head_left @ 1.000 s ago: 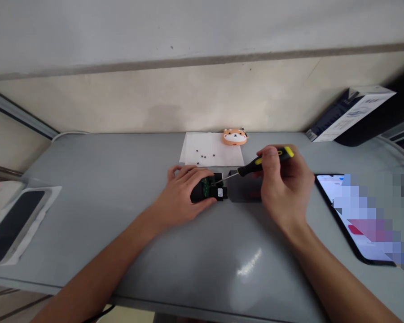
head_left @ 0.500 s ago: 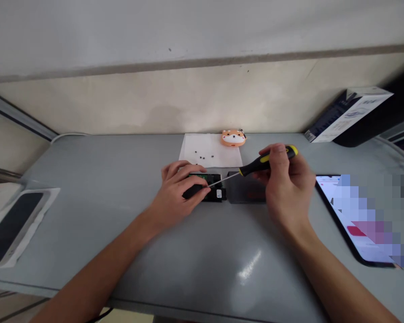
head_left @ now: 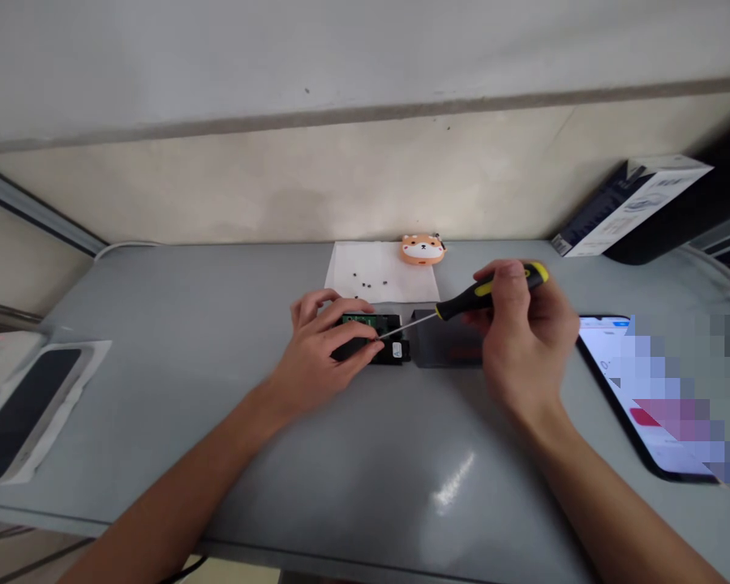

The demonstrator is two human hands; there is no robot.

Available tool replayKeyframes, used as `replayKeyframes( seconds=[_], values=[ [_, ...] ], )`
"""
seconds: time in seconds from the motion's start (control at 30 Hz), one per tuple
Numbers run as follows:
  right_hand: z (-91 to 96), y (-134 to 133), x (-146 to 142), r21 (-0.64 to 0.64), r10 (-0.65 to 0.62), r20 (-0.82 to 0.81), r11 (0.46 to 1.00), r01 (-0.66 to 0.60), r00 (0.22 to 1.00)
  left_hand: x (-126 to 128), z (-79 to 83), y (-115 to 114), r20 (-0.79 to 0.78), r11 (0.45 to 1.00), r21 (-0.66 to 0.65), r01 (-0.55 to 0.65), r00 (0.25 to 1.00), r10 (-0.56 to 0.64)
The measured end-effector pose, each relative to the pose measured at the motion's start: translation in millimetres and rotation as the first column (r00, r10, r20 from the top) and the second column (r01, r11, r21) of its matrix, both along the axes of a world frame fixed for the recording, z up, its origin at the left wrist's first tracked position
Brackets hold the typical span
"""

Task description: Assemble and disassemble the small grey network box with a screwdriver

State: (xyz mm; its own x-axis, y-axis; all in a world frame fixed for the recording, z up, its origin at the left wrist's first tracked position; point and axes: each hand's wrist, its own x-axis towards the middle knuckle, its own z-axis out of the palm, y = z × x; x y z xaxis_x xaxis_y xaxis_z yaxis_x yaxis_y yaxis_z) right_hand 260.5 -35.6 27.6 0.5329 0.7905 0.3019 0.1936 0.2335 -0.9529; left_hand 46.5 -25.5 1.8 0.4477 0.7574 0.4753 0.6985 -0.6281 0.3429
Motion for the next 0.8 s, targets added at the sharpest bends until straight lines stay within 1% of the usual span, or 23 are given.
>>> replayKeyframes(
  seconds=[0.13, 0.23, 0.37, 0.47, 0.53, 0.6, 0.7, 0.8],
  values=[
    [-0.4, -2.5, -0.5, 0.070, -0.006, 0.078, 0.998, 0.001, 0.997, -0.7, -0.6, 0.3, 0.001, 0.999, 0.038, 0.010, 1.000, -0.010],
    [-1.2, -3.8, -0.4, 0.095, -0.013, 0.124, 0.996, 0.001, 0.992, -1.4, -2.0, 1.1, -0.020, 0.998, 0.062, 0.017, 1.000, -0.016],
    [-2.7, -5.8, 0.0, 0.128, 0.021, 0.145, 0.991, -0.040, 0.989, -1.8, -3.6, 1.8, -0.014, 0.995, 0.092, 0.039, 0.999, -0.038],
    [-4.2, -7.6, 1.3, 0.161, 0.039, 0.205, 0.984, -0.073, 0.978, -1.5, -2.3, 0.9, -0.022, 0.996, 0.080, 0.034, 0.999, -0.033],
    [-5.9, -8.2, 2.4, 0.173, 0.038, 0.251, 0.981, -0.083, 0.967, -1.5, 0.0, -0.1, -0.045, 0.999, 0.024, 0.024, 0.999, -0.023],
    [-7.8, -8.3, 3.3, 0.167, 0.028, 0.288, 0.983, -0.079, 0.957, -1.8, 2.6, -0.7, -0.080, 0.996, -0.085, 0.021, 0.996, -0.028],
    [-9.8, -8.7, 3.7, 0.144, 0.020, 0.327, 0.987, -0.071, 0.945, -2.2, 5.3, -0.6, -0.105, 0.972, -0.231, 0.045, 0.992, -0.070],
    [-9.2, -10.5, 3.2, 0.137, 0.020, 0.368, 0.988, -0.075, 0.930, -1.8, 5.9, 0.4, -0.096, 0.954, -0.295, 0.063, 0.991, -0.096]
  ],
)
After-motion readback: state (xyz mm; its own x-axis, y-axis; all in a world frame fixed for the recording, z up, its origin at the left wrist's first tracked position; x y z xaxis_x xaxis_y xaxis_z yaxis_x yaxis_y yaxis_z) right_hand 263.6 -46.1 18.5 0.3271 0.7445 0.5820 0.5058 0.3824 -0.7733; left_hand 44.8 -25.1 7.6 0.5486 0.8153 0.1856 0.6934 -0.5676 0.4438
